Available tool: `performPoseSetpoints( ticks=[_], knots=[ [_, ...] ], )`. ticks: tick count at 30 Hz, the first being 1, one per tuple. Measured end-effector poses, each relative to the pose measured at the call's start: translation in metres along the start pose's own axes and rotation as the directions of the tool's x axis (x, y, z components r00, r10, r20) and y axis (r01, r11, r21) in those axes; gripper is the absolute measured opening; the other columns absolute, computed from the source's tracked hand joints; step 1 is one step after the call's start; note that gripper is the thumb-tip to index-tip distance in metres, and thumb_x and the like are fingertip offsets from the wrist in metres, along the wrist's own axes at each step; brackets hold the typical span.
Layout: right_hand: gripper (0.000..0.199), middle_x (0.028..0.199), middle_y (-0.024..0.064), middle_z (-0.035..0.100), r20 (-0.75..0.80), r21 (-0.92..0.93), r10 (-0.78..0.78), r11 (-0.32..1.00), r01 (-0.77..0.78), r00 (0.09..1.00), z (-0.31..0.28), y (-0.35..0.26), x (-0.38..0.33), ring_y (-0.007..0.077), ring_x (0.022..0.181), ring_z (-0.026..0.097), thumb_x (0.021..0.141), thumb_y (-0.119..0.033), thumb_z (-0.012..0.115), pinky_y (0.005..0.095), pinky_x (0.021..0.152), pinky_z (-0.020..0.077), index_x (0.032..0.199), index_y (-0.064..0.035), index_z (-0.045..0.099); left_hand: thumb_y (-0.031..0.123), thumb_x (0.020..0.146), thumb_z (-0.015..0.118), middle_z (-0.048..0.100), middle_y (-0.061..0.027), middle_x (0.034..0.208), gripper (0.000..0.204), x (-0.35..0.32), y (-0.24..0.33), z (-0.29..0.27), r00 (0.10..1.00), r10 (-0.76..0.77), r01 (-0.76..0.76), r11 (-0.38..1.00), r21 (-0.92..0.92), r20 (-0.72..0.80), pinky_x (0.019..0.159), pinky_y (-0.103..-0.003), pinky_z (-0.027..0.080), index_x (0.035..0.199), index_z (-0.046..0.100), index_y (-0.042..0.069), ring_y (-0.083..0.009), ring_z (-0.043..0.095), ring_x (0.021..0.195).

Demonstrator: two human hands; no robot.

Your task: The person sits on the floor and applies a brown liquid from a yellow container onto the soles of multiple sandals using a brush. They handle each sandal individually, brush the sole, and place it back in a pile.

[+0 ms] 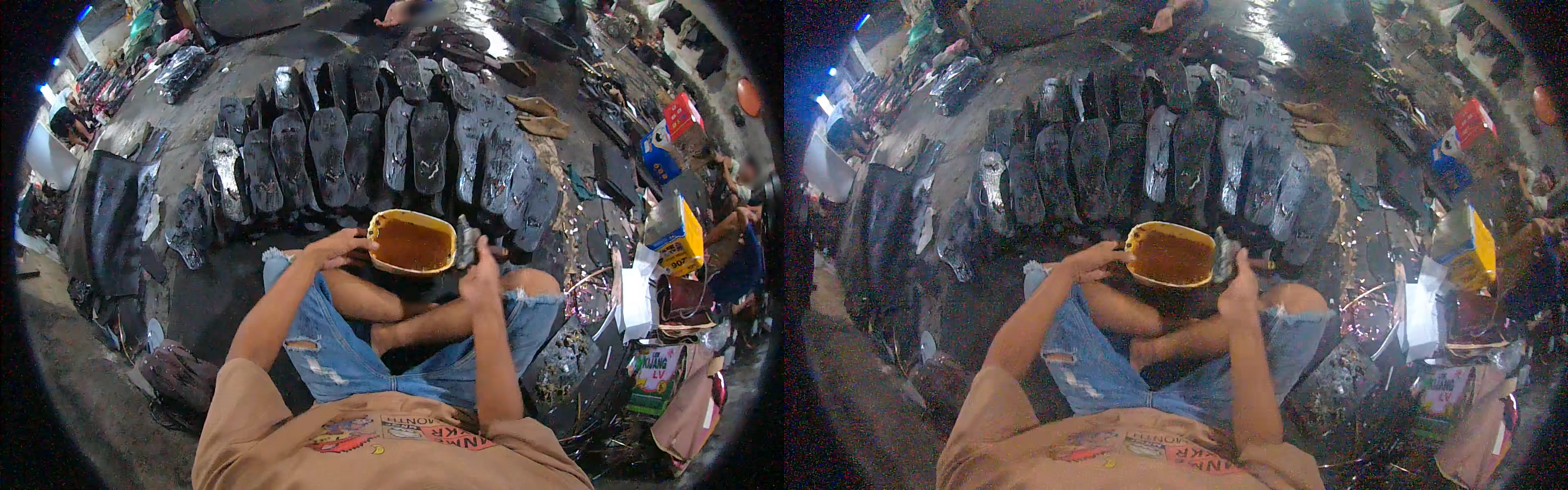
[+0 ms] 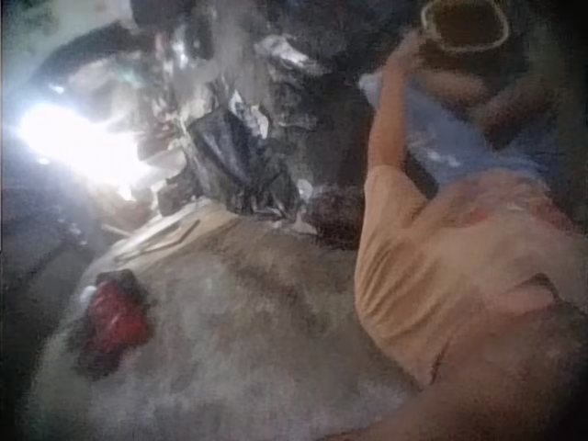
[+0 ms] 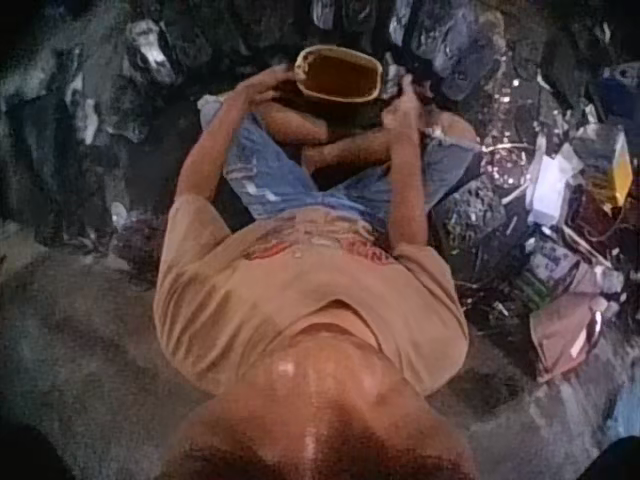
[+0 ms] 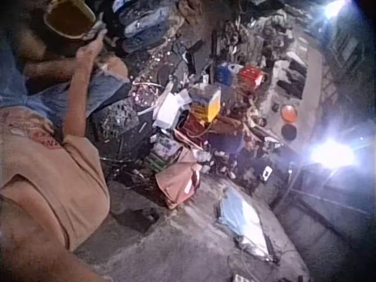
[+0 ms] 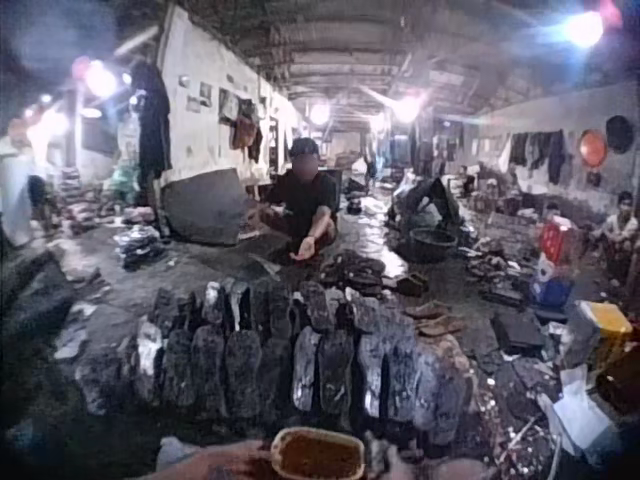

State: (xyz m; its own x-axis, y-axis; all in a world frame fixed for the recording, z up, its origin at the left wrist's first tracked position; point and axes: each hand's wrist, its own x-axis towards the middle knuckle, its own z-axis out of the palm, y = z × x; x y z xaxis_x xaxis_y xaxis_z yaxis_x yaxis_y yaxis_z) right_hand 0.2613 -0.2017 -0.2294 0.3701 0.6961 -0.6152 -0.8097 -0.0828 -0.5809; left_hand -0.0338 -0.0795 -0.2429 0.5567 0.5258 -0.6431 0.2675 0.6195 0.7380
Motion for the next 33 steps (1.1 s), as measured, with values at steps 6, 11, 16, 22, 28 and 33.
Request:
performPoseSetpoints(
  ticks=[6, 11, 16, 22, 28, 33],
  knots=[
    [0.03, 0.11, 0.0011, 0.068, 0.096, -0.137, 0.066, 0.989, -0.053, 0.993, 0.007, 0.015, 0.02, 0.0182, 0.102, 0.062, 0.103, -0.036, 0.055, 0.0379, 0.096, 0.0475, 0.114, -0.0092, 0.065, 0.027, 0.081, 0.075, 0.064, -0.0011, 0.118, 0.058, 0.039, -0.043, -0.026, 0.986, 0.159, -0.161, 0.986, 0.034, 0.049, 0.096, -0.039, 0.04, 0.134, 0.053, 0.013, -0.0145, 0.057, 0.108],
    [0.028, 0.111, 0.004, 0.069, 0.233, -0.077, 0.029, 0.997, -0.011, 0.972, -0.003, 0.007, 0.004, 0.0206, 0.099, 0.066, 0.105, -0.032, 0.05, 0.0387, 0.093, 0.0526, 0.115, -0.0093, 0.063, 0.023, 0.083, 0.073, 0.062, -0.0045, 0.119, 0.062, -0.005, -0.029, -0.002, 0.978, 0.131, -0.158, 0.973, -0.168, -0.164, 0.09, -0.041, 0.047, 0.138, 0.05, 0.007, -0.0192, 0.06, 0.106],
    [0.031, 0.113, 0.0071, 0.069, 0.321, 0.058, 0.021, 0.997, -0.041, 0.947, 0.001, -0.013, -0.006, 0.022, 0.101, 0.067, 0.105, -0.034, 0.049, 0.0407, 0.095, 0.0531, 0.118, -0.0083, 0.062, 0.026, 0.083, 0.073, 0.061, -0.0076, 0.118, 0.056, -0.061, 0.0, 0.019, 0.925, 0.364, -0.376, 0.843, -0.385, -0.106, 0.093, -0.043, 0.055, 0.132, 0.055, 0.004, -0.0226, 0.061, 0.107],
    [0.052, 0.13, 0.0137, 0.063, 0.547, 0.073, -0.032, 0.997, -0.01, 0.837, 0.077, -0.049, -0.006, 0.0302, 0.122, 0.059, 0.107, -0.048, 0.03, 0.047, 0.097, 0.0501, 0.136, -0.0113, 0.051, 0.037, 0.08, 0.075, 0.057, -0.0165, 0.122, 0.063, -0.076, 0.032, 0.016, 0.878, 0.4, -0.478, 0.696, -0.536, -0.263, 0.098, -0.051, 0.051, 0.129, 0.056, 0.002, -0.0307, 0.057, 0.112],
    [0.039, 0.131, 0.0158, 0.062, 0.543, 0.197, -0.202, 0.974, 0.11, 0.815, 0.185, -0.089, 0.088, 0.035, 0.116, 0.064, 0.107, -0.044, 0.033, 0.0561, 0.092, 0.0537, 0.127, -0.0163, 0.052, 0.039, 0.082, 0.077, 0.046, -0.0184, 0.14, 0.072, -0.007, 0.131, -0.018, 0.823, 0.481, -0.557, 0.576, -0.598, -0.303, 0.104, -0.065, 0.043, 0.139, 0.047, 0.009, -0.0377, 0.045, 0.131],
    [0.038, 0.12, 0.0139, 0.067, 0.544, 0.262, -0.197, 0.963, 0.058, 0.816, 0.23, -0.106, 0.131, 0.0328, 0.11, 0.065, 0.107, -0.041, 0.035, 0.0503, 0.095, 0.0536, 0.121, -0.0127, 0.056, 0.035, 0.077, 0.077, 0.038, -0.0233, 0.144, 0.086, 0.052, 0.235, -0.04, 0.778, 0.415, -0.629, 0.515, -0.583, -0.472, 0.107, -0.067, 0.036, 0.146, 0.035, 0.006, -0.0424, 0.042, 0.134]
  ],
)
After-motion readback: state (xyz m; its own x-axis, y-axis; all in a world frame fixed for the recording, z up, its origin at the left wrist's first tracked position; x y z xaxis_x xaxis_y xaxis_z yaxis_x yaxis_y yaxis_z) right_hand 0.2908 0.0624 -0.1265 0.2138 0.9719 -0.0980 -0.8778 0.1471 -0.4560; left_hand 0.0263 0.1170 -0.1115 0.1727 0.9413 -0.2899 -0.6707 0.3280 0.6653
